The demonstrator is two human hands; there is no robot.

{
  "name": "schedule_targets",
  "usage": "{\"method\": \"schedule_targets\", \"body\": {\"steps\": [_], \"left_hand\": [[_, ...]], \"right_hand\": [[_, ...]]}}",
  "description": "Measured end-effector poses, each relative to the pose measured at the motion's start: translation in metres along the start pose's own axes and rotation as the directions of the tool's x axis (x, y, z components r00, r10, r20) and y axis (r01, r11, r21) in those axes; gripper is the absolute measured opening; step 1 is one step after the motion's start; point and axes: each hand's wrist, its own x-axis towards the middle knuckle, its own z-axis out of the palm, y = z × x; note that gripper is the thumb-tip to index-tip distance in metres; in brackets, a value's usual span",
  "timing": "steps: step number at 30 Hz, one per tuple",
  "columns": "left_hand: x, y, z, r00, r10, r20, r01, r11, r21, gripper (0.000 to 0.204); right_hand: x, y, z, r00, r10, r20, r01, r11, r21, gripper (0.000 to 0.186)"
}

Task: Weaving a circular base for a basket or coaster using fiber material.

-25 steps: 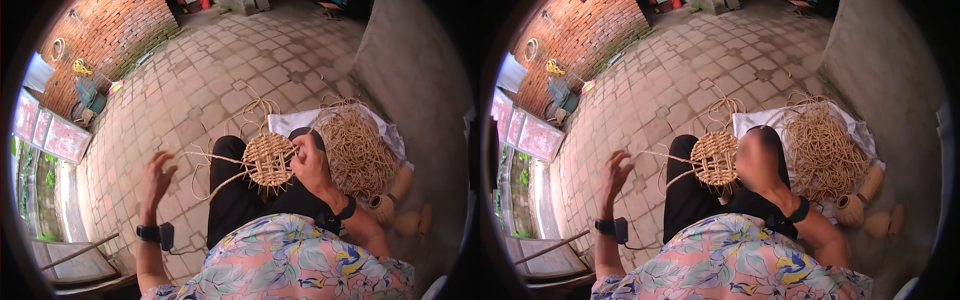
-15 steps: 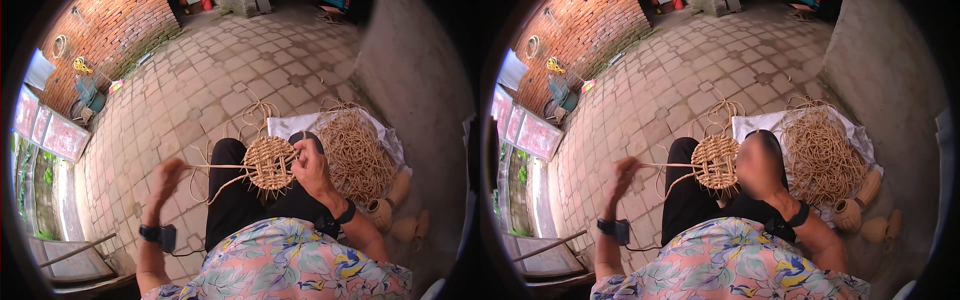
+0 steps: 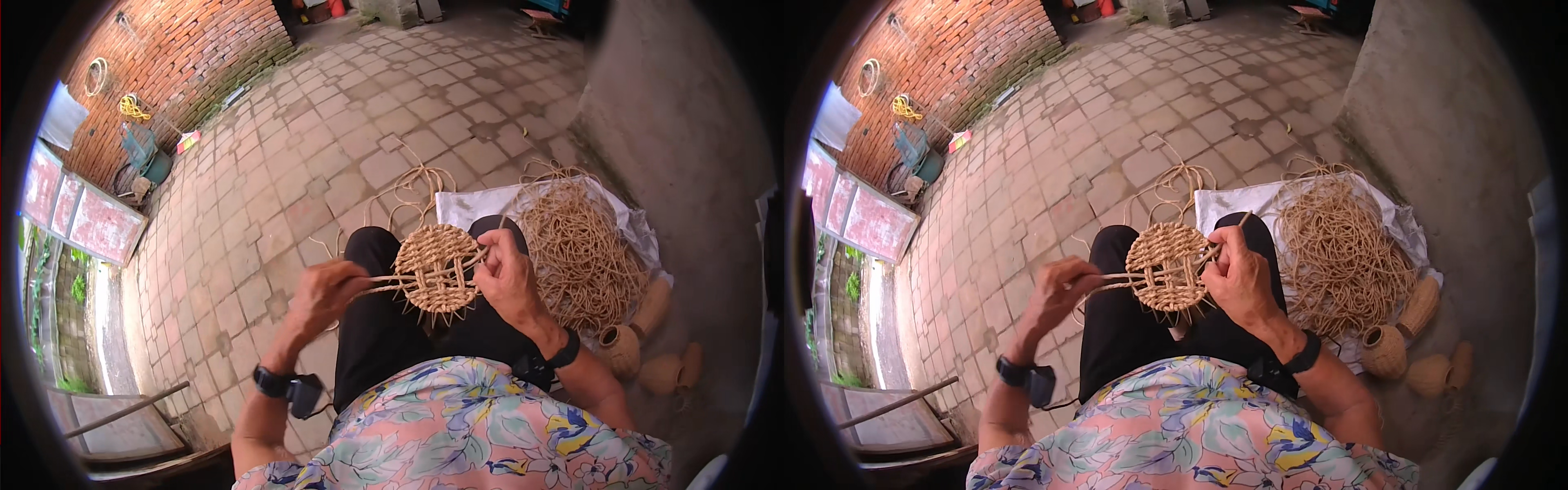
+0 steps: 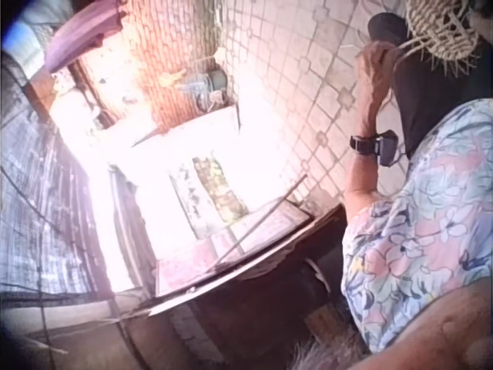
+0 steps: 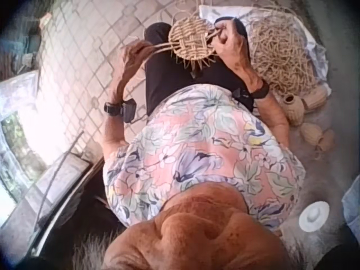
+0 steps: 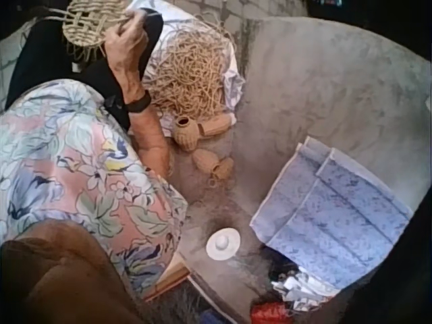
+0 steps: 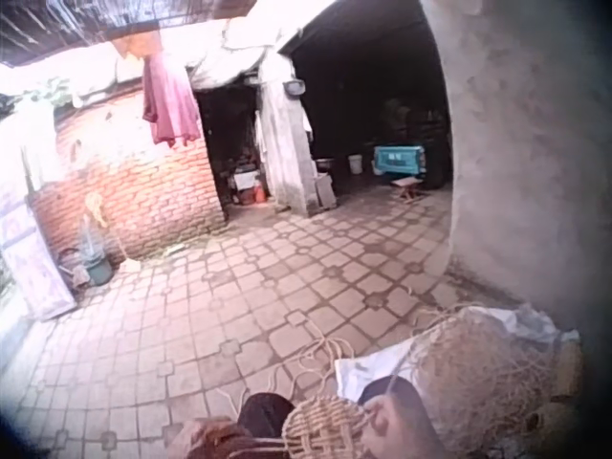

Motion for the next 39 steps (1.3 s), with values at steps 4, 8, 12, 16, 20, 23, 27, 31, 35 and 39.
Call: {"method": "schedule_targets", "body": {"steps": [4,8,12,16,20,23,27,31,35,39], "left_hand": [[-0.078,-0.131,-0.109,0.890,-0.273,-0.366,0.434,0.754,0.493,0.011],[-0.102,-0.135,-0.131,0.752,-0.429,-0.501,0.652,0.367,0.664,0.015],[-0.028,-0.048,-0.046,0.873,-0.399,-0.280,0.447,0.885,0.133,0.023],[0.004,0.043,0.005,0.987,-0.156,-0.041,0.150,0.980,-0.129,0.016],[0.001,0.033,0.001,0.994,-0.104,-0.030,0.104,0.994,0.014,0.014],[-0.016,-0.018,-0.028,0.945,-0.193,-0.264,0.287,0.876,0.387,0.010],[-0.010,0.009,-0.028,0.925,-0.047,-0.377,0.170,0.939,0.300,0.016],[-0.005,0.049,-0.001,0.979,-0.201,-0.046,0.195,0.976,-0.098,0.018],[-0.010,0.043,0.010,0.980,-0.185,0.067,0.195,0.959,-0.206,0.015],[-0.009,0.048,0.006,0.973,-0.215,0.084,0.226,0.961,-0.159,0.015]], "right_hand": [[-0.001,-0.002,-0.002,0.999,-0.036,-0.025,0.036,0.999,-0.006,0.036],[0.001,-0.006,-0.007,0.996,0.085,0.037,-0.085,0.996,-0.005,0.035],[0.000,-0.029,-0.020,0.985,-0.169,0.028,0.171,0.980,-0.106,0.037],[0.004,-0.055,-0.016,0.832,-0.356,0.426,0.456,0.876,-0.159,0.044],[0.005,-0.055,-0.014,0.848,-0.279,0.450,0.395,0.900,-0.187,0.050],[0.004,-0.052,-0.011,0.836,-0.373,0.402,0.469,0.867,-0.170,0.043],[0.006,-0.058,-0.008,0.812,-0.367,0.454,0.489,0.852,-0.186,0.042],[0.006,-0.064,-0.007,0.809,-0.239,0.537,0.424,0.870,-0.251,0.048],[0.008,-0.055,-0.021,0.875,-0.276,0.399,0.342,0.934,-0.104,0.047],[-0.001,-0.039,-0.023,0.880,-0.205,0.428,0.276,0.955,-0.111,0.048]]}}
